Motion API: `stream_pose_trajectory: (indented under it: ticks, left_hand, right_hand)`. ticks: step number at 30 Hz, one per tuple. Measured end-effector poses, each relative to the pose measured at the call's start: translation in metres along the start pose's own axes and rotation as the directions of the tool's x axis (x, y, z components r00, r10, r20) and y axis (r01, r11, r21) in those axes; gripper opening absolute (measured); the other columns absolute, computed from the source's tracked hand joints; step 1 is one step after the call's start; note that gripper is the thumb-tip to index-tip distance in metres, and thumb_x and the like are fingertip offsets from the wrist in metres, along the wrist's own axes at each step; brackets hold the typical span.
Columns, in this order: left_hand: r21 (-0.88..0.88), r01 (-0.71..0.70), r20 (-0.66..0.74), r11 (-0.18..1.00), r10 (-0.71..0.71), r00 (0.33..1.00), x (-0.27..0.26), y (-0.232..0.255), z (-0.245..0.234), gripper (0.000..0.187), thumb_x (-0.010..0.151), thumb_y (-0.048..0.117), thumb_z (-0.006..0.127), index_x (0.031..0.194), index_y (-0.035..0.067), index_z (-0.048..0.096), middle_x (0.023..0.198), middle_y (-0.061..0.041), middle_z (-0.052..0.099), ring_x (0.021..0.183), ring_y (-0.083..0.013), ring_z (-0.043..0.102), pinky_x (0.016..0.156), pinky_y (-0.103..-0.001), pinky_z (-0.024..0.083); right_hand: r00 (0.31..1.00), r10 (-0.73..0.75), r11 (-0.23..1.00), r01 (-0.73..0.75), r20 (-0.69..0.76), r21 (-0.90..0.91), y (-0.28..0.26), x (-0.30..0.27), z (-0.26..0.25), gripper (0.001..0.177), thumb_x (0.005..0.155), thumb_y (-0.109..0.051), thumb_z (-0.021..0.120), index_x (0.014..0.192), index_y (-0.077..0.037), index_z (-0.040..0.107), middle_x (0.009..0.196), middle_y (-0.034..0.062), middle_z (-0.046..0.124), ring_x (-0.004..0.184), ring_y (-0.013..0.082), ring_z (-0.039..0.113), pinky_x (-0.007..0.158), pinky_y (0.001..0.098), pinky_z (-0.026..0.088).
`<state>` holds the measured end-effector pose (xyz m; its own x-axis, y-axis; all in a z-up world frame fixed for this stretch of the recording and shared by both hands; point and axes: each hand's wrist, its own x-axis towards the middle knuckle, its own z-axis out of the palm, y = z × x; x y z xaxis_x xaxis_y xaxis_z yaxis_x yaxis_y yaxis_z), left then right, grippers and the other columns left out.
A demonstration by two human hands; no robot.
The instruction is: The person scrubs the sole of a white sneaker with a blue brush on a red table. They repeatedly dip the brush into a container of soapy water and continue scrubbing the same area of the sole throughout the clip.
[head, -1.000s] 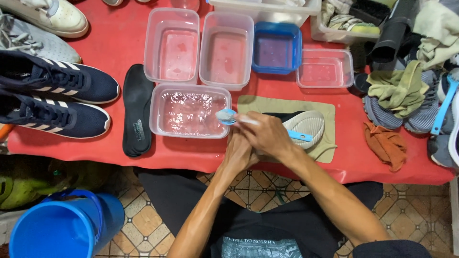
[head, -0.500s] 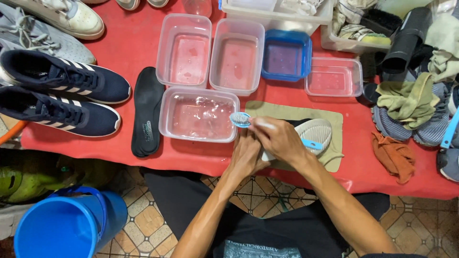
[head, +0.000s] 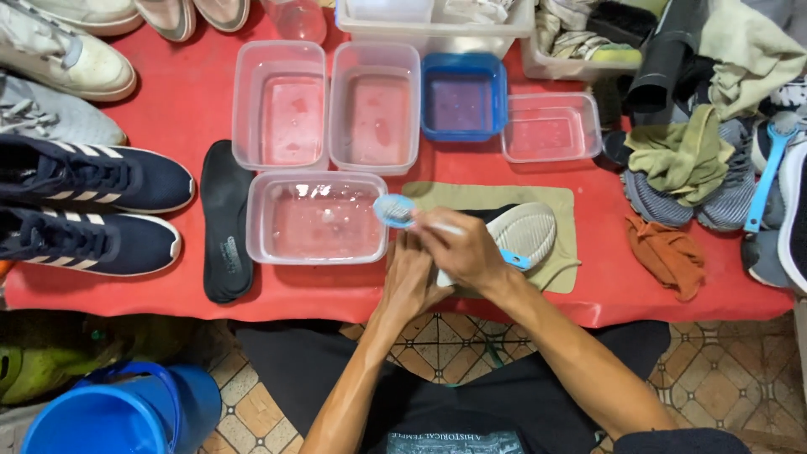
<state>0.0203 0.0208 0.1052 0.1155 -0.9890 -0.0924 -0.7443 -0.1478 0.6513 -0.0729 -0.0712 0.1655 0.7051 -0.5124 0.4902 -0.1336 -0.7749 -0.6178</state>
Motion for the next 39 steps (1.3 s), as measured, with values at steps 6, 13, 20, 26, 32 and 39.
stream_pose_trajectory:
  ticks: [6, 13, 20, 26, 32, 39]
  left_hand:
    - [-0.01, -0.078, -0.026, 0.997, 0.078, 0.997, -0.006, 0.002, -0.011, 0.096, 0.059, 0.027, 0.094, 0.138, -0.002, 0.047, 0.122, -0.023, 0.047, 0.113, -0.0442, 0.046, 0.095, -0.065, 0.045]
    - [-0.053, -0.027, -0.028, 0.998, 0.026, 0.999, 0.001, 0.007, -0.011, 0.098, 0.056, 0.02, 0.097, 0.14, 0.009, 0.047, 0.11, -0.013, 0.045, 0.1, -0.0331, 0.048, 0.091, -0.055, 0.046]
    - [-0.057, -0.035, -0.026, 0.998, 0.034, 0.999, 0.001, 0.001, -0.005, 0.098, 0.054, 0.022, 0.097, 0.139, 0.013, 0.048, 0.111, -0.011, 0.045, 0.1, -0.0336, 0.048, 0.093, -0.054, 0.044]
    - [-0.116, -0.017, -0.041, 0.993, 0.013, 0.999, 0.001, 0.007, -0.01, 0.095, 0.056, 0.017, 0.097, 0.138, 0.01, 0.051, 0.111, -0.014, 0.046, 0.099, -0.0326, 0.047, 0.094, -0.057, 0.044]
    - [-0.093, -0.017, -0.02, 0.996, 0.016, 1.0, 0.002, 0.001, -0.005, 0.098, 0.054, 0.02, 0.097, 0.138, 0.012, 0.049, 0.112, -0.012, 0.045, 0.101, -0.0342, 0.048, 0.094, -0.06, 0.044]
    - [-0.117, -0.002, -0.02, 0.993, 0.0, 1.0, 0.003, 0.003, -0.005, 0.096, 0.056, 0.017, 0.097, 0.139, 0.009, 0.049, 0.111, -0.013, 0.045, 0.102, -0.0339, 0.047, 0.096, -0.067, 0.044]
  right_hand:
    - [0.993, 0.116, 0.991, -0.117, 0.021, 0.058, 0.015, -0.002, -0.022, 0.016, 0.099, -0.016, 0.067, 0.108, -0.005, 0.071, 0.095, 0.0129, 0.072, 0.091, 0.035, 0.072, 0.081, 0.0423, 0.058]
    - [0.867, 0.403, 0.896, -0.439, -0.293, -0.067, 0.084, -0.037, -0.098, 0.015, 0.101, -0.018, 0.07, 0.102, -0.002, 0.068, 0.081, 0.0187, 0.066, 0.079, 0.0344, 0.07, 0.069, 0.0416, 0.053]
    - [0.841, 0.35, 0.79, -0.502, -0.413, -0.352, 0.149, -0.028, -0.138, 0.018, 0.11, -0.017, 0.067, 0.097, -0.004, 0.065, 0.078, 0.013, 0.069, 0.072, 0.035, 0.069, 0.065, 0.0428, 0.051]
    - [0.889, 0.33, 0.606, -0.457, -0.316, -0.651, 0.198, -0.019, -0.126, 0.017, 0.103, -0.02, 0.072, 0.096, -0.004, 0.073, 0.084, 0.0175, 0.07, 0.081, 0.0418, 0.069, 0.072, 0.0503, 0.055]
    - [0.895, 0.353, 0.389, -0.405, -0.273, -0.827, 0.234, -0.023, -0.114, 0.013, 0.097, -0.03, 0.073, 0.094, -0.017, 0.076, 0.08, 0.0065, 0.066, 0.083, 0.0296, 0.066, 0.074, 0.0419, 0.054]
    - [0.863, 0.409, 0.679, -0.504, -0.295, -0.534, 0.186, -0.005, -0.125, 0.02, 0.102, -0.025, 0.075, 0.093, -0.007, 0.074, 0.075, 0.0203, 0.067, 0.079, 0.0473, 0.066, 0.068, 0.0536, 0.051]
